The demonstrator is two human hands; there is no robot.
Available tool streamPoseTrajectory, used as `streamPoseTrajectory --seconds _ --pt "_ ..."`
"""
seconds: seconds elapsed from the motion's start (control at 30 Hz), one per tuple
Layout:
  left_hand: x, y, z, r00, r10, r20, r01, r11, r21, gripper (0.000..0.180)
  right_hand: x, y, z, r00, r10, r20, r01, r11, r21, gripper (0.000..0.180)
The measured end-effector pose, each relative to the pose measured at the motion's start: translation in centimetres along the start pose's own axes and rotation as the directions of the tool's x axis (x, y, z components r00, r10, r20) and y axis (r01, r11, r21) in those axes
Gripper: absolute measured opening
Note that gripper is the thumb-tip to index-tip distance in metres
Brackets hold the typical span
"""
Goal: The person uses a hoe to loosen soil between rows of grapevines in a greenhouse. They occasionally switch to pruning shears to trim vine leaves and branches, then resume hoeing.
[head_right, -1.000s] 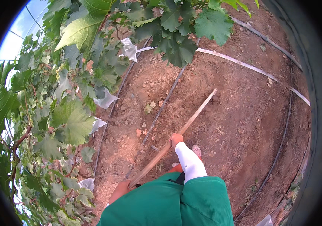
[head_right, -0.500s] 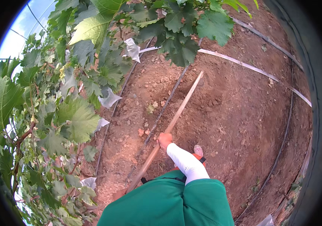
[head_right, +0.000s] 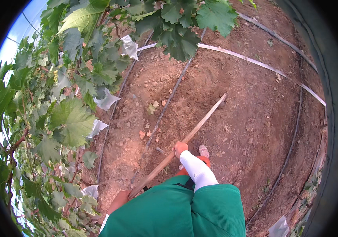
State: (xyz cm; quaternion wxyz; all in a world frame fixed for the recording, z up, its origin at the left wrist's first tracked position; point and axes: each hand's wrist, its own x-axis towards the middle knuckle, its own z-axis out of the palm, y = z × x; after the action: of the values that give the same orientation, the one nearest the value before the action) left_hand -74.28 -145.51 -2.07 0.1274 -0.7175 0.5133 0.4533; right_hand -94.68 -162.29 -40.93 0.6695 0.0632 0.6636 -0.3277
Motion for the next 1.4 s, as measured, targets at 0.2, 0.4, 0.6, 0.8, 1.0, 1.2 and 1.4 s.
streamPoseTrajectory --seconds 0.2,0.4,0.6,0.8,1.0,1.2,1.4 --pt "-4.1 -0.1 -2.6 0.986 -0.147 -0.083 0.145 0.989 -0.028 0.030 -5.9 0.1 4.1 0.982 0.173 0.071 -0.177 0.982 0.065 0.016" --pt "-9.3 -2.5 -7.6 0.965 -0.207 -0.164 0.213 0.977 0.018 0.026 -12.6 1.7 11.1 0.958 0.255 0.130 -0.274 0.948 0.158 0.019" --pt "-10.4 -3.0 -6.7 0.954 -0.246 -0.169 0.235 0.968 -0.086 0.025 -14.3 0.7 12.9 0.950 0.206 0.235 -0.239 0.963 0.121 0.014" --pt "-0.1 -3.4 1.2 0.984 -0.130 -0.119 0.100 0.967 -0.235 0.028 -6.4 -6.6 6.3 0.993 -0.101 0.064 0.097 0.993 0.066 0.016" --pt "3.8 1.5 2.3 0.996 0.029 -0.079 -0.043 0.982 -0.183 0.026 -2.6 -9.8 0.7 0.983 -0.184 -0.005 0.184 0.983 0.014 0.021" --pt "-5.7 -0.6 -0.4 0.997 -0.044 -0.066 0.042 0.999 -0.032 0.025 -8.7 3.2 1.2 0.984 0.175 -0.036 -0.165 0.968 0.191 0.008" --pt "-7.8 -1.5 -5.0 0.986 -0.140 -0.089 0.146 0.987 0.070 0.027 -9.8 4.0 5.2 0.952 0.305 0.030 -0.305 0.934 0.187 0.008"
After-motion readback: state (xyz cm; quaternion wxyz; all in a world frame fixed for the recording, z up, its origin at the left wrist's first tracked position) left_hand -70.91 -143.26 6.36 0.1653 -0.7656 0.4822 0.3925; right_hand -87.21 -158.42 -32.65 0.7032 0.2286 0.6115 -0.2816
